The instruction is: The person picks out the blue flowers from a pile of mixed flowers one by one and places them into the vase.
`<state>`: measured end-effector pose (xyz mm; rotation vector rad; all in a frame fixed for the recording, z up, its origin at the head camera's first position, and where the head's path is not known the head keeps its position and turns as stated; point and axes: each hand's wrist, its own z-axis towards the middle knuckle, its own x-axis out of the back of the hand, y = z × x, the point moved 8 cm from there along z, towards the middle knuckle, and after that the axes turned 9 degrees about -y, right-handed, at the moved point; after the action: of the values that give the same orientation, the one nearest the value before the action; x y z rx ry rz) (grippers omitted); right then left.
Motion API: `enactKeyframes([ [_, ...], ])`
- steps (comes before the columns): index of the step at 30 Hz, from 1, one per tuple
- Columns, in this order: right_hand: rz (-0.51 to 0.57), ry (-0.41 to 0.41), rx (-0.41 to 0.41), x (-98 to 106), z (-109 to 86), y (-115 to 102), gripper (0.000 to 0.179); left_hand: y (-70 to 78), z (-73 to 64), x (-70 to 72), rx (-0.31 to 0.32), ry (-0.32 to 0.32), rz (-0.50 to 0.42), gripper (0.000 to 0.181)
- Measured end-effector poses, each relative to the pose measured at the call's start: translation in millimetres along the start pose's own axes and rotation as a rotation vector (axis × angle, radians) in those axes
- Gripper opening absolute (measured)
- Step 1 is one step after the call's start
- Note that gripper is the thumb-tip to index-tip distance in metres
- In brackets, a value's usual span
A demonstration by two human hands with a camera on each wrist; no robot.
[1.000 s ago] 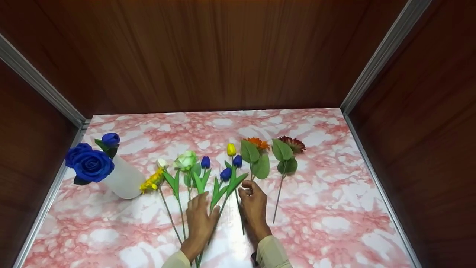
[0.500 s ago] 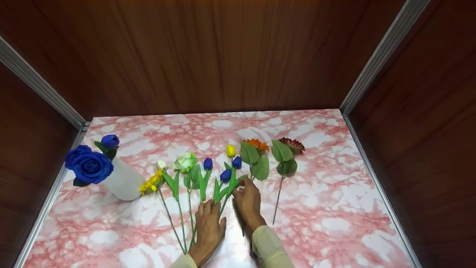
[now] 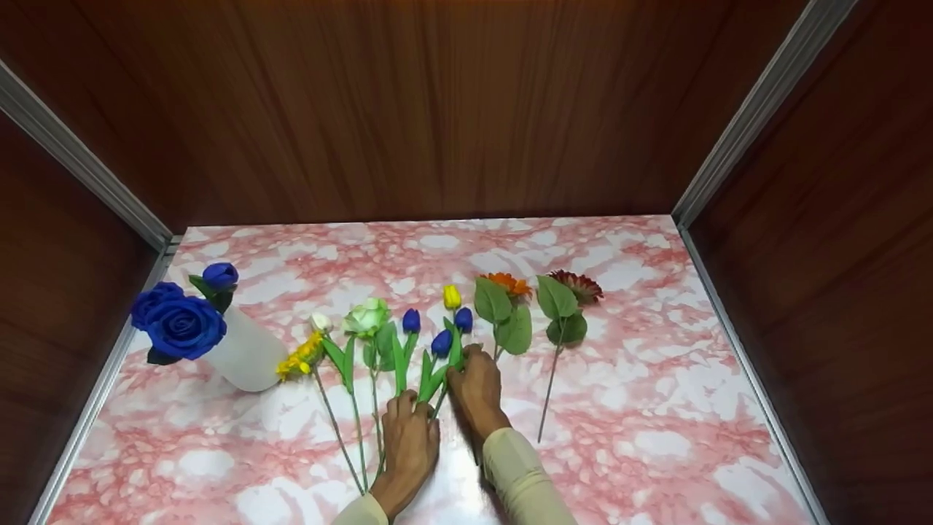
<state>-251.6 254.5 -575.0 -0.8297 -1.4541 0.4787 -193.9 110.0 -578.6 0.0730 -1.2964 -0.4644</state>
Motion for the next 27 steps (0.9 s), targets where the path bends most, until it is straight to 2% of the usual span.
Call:
enactKeyframes([
  [4, 0.048, -0.008, -0.040, 3.8, 0.1, 1.8, 0.032, 0.7, 0.9, 9.2, -0.006, 0.061, -0.078, 0.014],
  [7, 0.090, -0.003, -0.062, 8.9, 0.6, 2.0, 0.033, 1.6, 2.5, 14.3, -0.009, 0.066, -0.141, 0.011],
  [9, 0.159, -0.006, -0.090, 11.3, 0.7, 3.4, 0.033, 2.0, 2.9, 16.8, -0.009, 0.058, -0.183, 0.012],
  [11, 0.263, -0.017, -0.114, 12.3, 1.2, 4.5, 0.036, 1.8, 2.4, 19.2, -0.011, 0.054, -0.228, 0.013],
  [13, 0.422, -0.039, -0.143, 11.5, 2.5, 5.2, 0.040, 1.5, 1.1, 22.5, -0.027, 0.063, -0.270, 0.015],
  [16, 0.660, -0.060, -0.168, 11.7, 5.4, 2.4, 0.046, 0.8, -0.2, 28.5, -0.075, 0.102, -0.320, 0.017],
  [18, 0.759, -0.054, -0.164, 14.9, 7.5, -1.4, 0.044, -0.3, -0.2, 32.4, -0.110, 0.126, -0.335, 0.018],
  [22, 0.809, -0.023, -0.113, 25.7, 9.3, -11.5, 0.038, -5.3, 3.9, 38.9, -0.154, 0.140, -0.383, 0.019],
  [27, 0.866, -0.002, -0.072, 35.3, 8.4, -21.2, 0.031, -18.6, 8.0, 47.5, -0.152, 0.165, -0.462, 0.023],
])
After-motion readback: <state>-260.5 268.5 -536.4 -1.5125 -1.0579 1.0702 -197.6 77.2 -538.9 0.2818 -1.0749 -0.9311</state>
